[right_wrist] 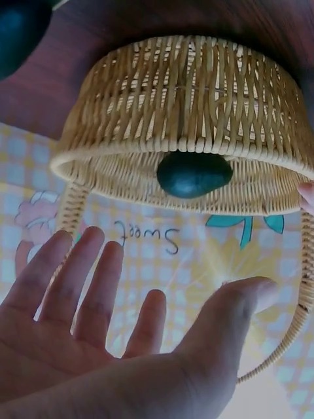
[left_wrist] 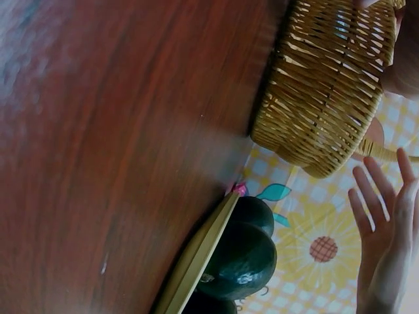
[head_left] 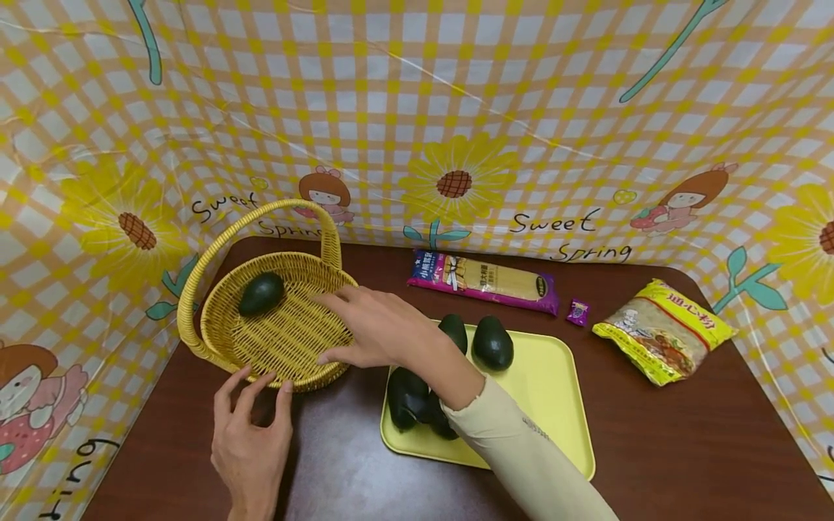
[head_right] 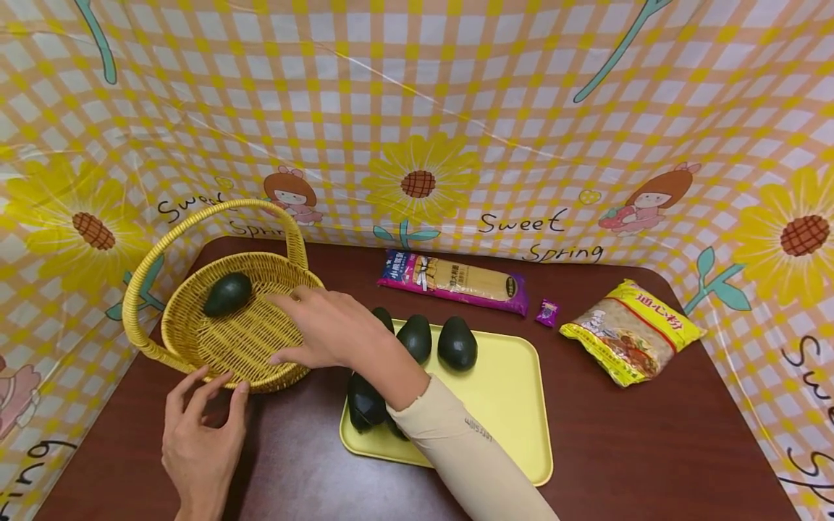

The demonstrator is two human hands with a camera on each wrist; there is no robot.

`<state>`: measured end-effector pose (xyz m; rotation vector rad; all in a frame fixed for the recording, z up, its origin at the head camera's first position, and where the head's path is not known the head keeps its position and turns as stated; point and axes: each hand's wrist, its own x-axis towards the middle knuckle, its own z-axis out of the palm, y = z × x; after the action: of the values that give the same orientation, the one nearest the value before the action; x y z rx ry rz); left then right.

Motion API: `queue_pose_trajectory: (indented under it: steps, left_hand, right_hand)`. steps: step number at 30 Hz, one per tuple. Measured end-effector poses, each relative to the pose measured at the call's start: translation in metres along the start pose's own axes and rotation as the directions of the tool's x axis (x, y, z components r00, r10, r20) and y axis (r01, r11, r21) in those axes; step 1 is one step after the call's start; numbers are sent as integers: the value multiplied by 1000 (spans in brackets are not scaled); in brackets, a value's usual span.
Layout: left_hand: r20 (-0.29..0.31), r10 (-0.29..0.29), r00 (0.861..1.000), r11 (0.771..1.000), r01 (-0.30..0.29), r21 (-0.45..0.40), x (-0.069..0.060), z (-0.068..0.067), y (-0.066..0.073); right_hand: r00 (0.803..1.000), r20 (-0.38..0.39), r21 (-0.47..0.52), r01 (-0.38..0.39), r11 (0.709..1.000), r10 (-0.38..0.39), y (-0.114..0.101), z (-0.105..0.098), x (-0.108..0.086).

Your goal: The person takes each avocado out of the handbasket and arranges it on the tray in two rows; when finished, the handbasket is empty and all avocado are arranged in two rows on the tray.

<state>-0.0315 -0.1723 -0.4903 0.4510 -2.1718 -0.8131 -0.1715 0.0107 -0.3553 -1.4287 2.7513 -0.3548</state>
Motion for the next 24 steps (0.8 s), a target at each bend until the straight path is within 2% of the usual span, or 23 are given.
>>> queue_pose_trajectory:
  steps: [11,19,24]
  left_hand:
    - [9,-10,1000,1000,10,10,-2,-1,0]
    - [15,-12,1000,1000,12,26,-1,0,0]
    - [14,-19,1000,999,18,38,-1,0,0]
  right_hand:
    - [988,147,50,-50,998,42,5,12,43]
    - [985,171,74,-37,997,24,7,21,69]
    - [976,213,95,-57,994,36,8,27,85]
